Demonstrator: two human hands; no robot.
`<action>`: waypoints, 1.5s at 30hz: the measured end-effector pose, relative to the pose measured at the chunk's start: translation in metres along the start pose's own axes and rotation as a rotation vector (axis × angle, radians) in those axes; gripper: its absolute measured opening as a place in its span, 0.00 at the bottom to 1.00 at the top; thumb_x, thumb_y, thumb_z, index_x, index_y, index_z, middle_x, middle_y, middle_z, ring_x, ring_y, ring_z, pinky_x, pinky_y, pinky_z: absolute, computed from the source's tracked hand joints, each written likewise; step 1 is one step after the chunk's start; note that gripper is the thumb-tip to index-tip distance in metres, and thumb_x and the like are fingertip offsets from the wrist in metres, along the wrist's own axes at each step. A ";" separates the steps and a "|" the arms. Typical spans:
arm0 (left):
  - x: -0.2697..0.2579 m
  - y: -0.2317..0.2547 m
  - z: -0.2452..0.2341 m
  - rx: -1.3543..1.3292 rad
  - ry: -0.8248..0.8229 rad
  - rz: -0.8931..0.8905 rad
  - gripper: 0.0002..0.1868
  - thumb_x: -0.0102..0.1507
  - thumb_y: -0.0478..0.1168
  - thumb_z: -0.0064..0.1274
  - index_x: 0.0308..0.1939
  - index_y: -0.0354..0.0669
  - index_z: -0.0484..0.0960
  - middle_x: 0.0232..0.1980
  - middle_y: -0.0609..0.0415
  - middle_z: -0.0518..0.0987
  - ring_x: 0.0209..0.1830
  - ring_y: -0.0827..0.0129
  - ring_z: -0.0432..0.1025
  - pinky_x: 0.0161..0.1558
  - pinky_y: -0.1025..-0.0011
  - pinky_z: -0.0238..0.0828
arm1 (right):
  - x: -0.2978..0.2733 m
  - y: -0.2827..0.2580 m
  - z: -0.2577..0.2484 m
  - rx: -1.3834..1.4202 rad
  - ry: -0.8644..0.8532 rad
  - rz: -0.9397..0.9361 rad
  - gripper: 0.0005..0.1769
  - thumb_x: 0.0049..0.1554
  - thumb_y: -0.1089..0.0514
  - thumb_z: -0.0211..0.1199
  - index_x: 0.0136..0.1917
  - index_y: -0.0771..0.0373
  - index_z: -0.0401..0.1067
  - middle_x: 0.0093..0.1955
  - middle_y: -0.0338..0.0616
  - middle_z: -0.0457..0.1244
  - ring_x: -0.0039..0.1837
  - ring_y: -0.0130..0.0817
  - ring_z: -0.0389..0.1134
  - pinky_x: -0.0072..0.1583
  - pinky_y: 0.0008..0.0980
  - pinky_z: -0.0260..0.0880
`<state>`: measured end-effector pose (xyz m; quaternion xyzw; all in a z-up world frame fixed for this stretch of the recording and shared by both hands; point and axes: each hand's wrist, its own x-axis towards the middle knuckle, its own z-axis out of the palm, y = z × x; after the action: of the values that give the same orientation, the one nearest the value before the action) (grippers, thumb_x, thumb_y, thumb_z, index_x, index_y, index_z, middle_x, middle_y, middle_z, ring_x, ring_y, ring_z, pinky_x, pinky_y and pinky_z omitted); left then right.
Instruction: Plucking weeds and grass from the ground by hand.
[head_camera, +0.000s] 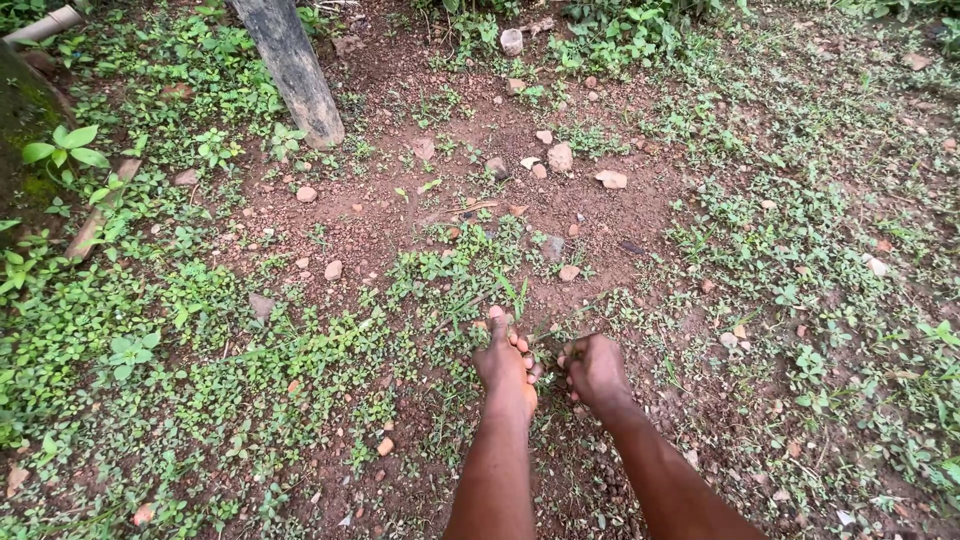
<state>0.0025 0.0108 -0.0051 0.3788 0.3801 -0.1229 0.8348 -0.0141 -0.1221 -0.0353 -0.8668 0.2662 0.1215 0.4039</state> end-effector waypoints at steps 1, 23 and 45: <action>0.001 0.000 -0.002 -0.027 -0.006 -0.014 0.24 0.68 0.59 0.52 0.29 0.46 0.67 0.26 0.59 0.69 0.17 0.76 0.56 0.16 0.75 0.47 | -0.013 -0.009 -0.007 0.088 -0.012 0.078 0.05 0.61 0.67 0.63 0.50 0.66 0.79 0.36 0.50 0.70 0.27 0.30 0.65 0.30 0.35 0.68; -0.006 0.004 -0.009 -0.007 -0.030 0.034 0.28 0.68 0.62 0.51 0.27 0.45 0.65 0.24 0.60 0.67 0.16 0.76 0.56 0.16 0.75 0.45 | -0.013 -0.001 0.019 -0.173 -0.125 -0.064 0.17 0.59 0.73 0.59 0.53 0.56 0.81 0.43 0.46 0.72 0.37 0.26 0.68 0.39 0.31 0.71; -0.032 -0.019 -0.020 0.053 -0.126 -0.085 0.27 0.72 0.57 0.39 0.45 0.36 0.81 0.30 0.51 0.72 0.18 0.72 0.63 0.15 0.72 0.60 | -0.092 -0.080 -0.056 0.171 -0.386 -0.255 0.02 0.56 0.71 0.64 0.42 0.70 0.77 0.32 0.50 0.69 0.28 0.31 0.67 0.30 0.31 0.69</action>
<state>-0.0393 0.0094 -0.0008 0.3757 0.3393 -0.1918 0.8408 -0.0458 -0.0887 0.0907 -0.8168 0.0818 0.2100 0.5311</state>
